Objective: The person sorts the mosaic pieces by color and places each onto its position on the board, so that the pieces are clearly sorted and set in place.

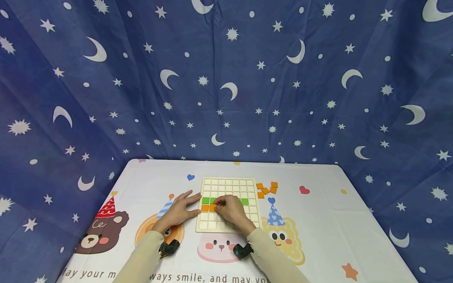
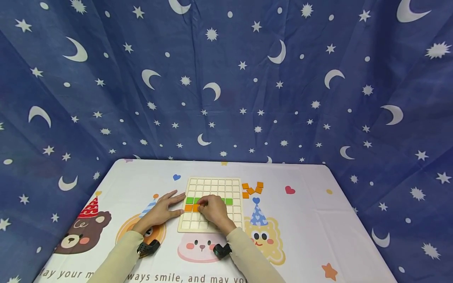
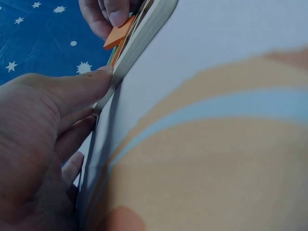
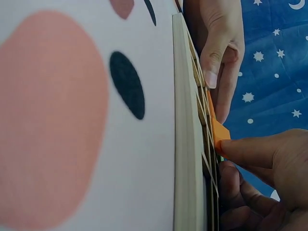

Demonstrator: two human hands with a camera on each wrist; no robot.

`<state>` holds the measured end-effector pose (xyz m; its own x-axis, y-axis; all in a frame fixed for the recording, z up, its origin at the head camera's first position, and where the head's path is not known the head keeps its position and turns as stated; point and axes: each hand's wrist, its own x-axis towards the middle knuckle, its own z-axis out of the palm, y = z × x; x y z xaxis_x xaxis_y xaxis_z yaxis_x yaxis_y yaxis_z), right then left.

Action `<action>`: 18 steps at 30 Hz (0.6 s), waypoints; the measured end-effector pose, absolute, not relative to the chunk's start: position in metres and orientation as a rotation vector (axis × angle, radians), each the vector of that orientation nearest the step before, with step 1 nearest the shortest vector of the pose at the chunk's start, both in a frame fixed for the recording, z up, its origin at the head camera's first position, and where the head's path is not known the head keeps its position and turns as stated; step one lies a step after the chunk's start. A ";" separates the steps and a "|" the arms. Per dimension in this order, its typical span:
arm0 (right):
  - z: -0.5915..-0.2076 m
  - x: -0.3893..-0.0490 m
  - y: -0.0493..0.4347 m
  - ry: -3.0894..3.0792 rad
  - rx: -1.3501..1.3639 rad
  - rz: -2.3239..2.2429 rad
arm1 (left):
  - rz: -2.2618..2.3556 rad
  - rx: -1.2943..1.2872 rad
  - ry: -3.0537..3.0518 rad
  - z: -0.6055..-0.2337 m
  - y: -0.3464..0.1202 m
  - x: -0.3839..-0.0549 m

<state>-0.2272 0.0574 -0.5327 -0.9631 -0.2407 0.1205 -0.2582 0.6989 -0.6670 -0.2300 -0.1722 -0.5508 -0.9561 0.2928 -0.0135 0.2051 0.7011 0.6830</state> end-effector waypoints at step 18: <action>-0.532 -0.228 0.059 -2.860 0.434 1.256 | 1.102 0.434 2.789 -0.549 -0.172 -0.229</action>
<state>-0.2283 0.0590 -0.5318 -0.9620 -0.2545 0.0988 -0.2449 0.6446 -0.7242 -0.2295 -0.1723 -0.5490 -0.9529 0.3034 0.0016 0.2225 0.6952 0.6835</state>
